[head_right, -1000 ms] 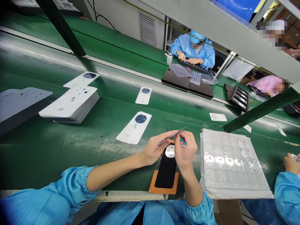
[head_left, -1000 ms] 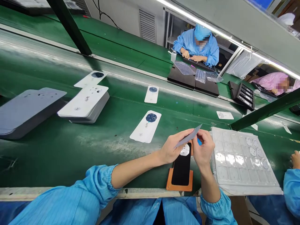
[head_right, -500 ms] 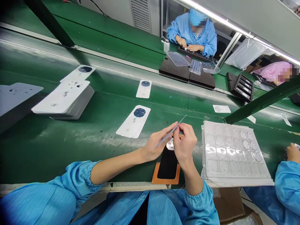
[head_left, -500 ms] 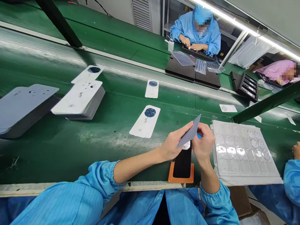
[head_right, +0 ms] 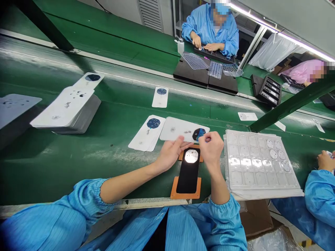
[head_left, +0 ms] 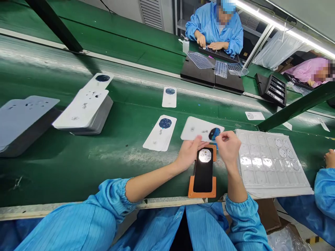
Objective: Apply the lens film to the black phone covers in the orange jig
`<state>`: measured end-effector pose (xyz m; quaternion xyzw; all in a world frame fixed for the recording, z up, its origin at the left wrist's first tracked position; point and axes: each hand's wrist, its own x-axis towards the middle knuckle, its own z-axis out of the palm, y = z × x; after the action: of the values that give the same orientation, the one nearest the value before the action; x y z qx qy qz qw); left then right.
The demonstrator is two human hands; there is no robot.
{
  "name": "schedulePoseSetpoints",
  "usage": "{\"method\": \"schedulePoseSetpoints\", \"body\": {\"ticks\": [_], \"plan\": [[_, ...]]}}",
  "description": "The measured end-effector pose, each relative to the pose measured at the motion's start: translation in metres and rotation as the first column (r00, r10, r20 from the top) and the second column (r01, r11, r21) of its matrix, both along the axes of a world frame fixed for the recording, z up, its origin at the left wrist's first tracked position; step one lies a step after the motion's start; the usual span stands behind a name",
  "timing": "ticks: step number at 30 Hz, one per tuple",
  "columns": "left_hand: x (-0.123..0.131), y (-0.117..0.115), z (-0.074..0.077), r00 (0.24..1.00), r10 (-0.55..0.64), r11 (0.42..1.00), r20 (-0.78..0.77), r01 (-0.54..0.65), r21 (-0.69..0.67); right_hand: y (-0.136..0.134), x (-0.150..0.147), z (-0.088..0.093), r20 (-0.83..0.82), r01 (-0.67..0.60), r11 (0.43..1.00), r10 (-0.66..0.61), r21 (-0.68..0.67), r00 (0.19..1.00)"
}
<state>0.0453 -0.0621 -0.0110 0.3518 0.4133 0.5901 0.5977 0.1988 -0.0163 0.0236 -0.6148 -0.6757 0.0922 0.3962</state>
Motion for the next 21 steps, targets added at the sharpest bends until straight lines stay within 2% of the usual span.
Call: {"method": "schedulePoseSetpoints", "body": {"ticks": [2,5,8,10,11,13,15,17,18,20,21], "plan": [[-0.011,0.006,0.002,0.981,0.036,0.997,0.191,-0.021,-0.08,0.012,0.024,-0.008,0.077,0.105,0.972,-0.091,-0.209,0.993],[-0.031,0.007,0.01,0.969,0.062,0.991,0.24,-0.032,-0.127,0.019,0.058,-0.023,0.196,0.14,0.904,-0.064,-0.404,0.978],[-0.044,0.0,0.019,0.996,0.046,0.994,0.076,-0.038,-0.105,0.012,0.078,-0.034,0.24,0.124,0.887,-0.016,-0.444,0.971],[-0.049,-0.009,0.024,0.983,-0.009,0.999,-0.183,0.0,-0.049,0.003,0.084,-0.034,0.278,0.136,0.893,-0.013,-0.429,0.961],[-0.05,-0.014,0.025,0.936,-0.044,0.999,-0.348,0.048,0.003,-0.002,0.086,-0.031,0.291,0.131,0.906,-0.009,-0.403,0.957],[-0.052,-0.024,0.024,0.75,-0.067,0.957,-0.658,0.236,0.171,-0.016,0.088,-0.023,0.272,0.059,0.943,0.035,-0.327,0.962],[-0.05,-0.034,0.018,0.516,0.057,0.814,-0.855,0.471,0.339,-0.032,0.085,-0.016,0.21,-0.132,0.965,0.181,-0.228,0.961],[-0.044,-0.041,0.006,0.312,0.267,0.664,-0.912,0.626,0.409,-0.05,0.077,-0.014,0.206,-0.386,0.914,0.405,-0.128,0.891],[-0.04,-0.043,0.0,0.218,0.356,0.626,-0.909,0.666,0.406,-0.058,0.073,-0.016,0.251,-0.495,0.865,0.499,-0.085,0.829],[-0.033,-0.046,-0.012,0.075,0.462,0.598,-0.884,0.71,0.373,-0.069,0.064,-0.024,0.389,-0.625,0.781,0.581,-0.017,0.715],[-0.029,-0.046,-0.017,0.036,0.486,0.59,-0.873,0.724,0.358,-0.072,0.061,-0.029,0.452,-0.648,0.761,0.574,0.012,0.683]]}}
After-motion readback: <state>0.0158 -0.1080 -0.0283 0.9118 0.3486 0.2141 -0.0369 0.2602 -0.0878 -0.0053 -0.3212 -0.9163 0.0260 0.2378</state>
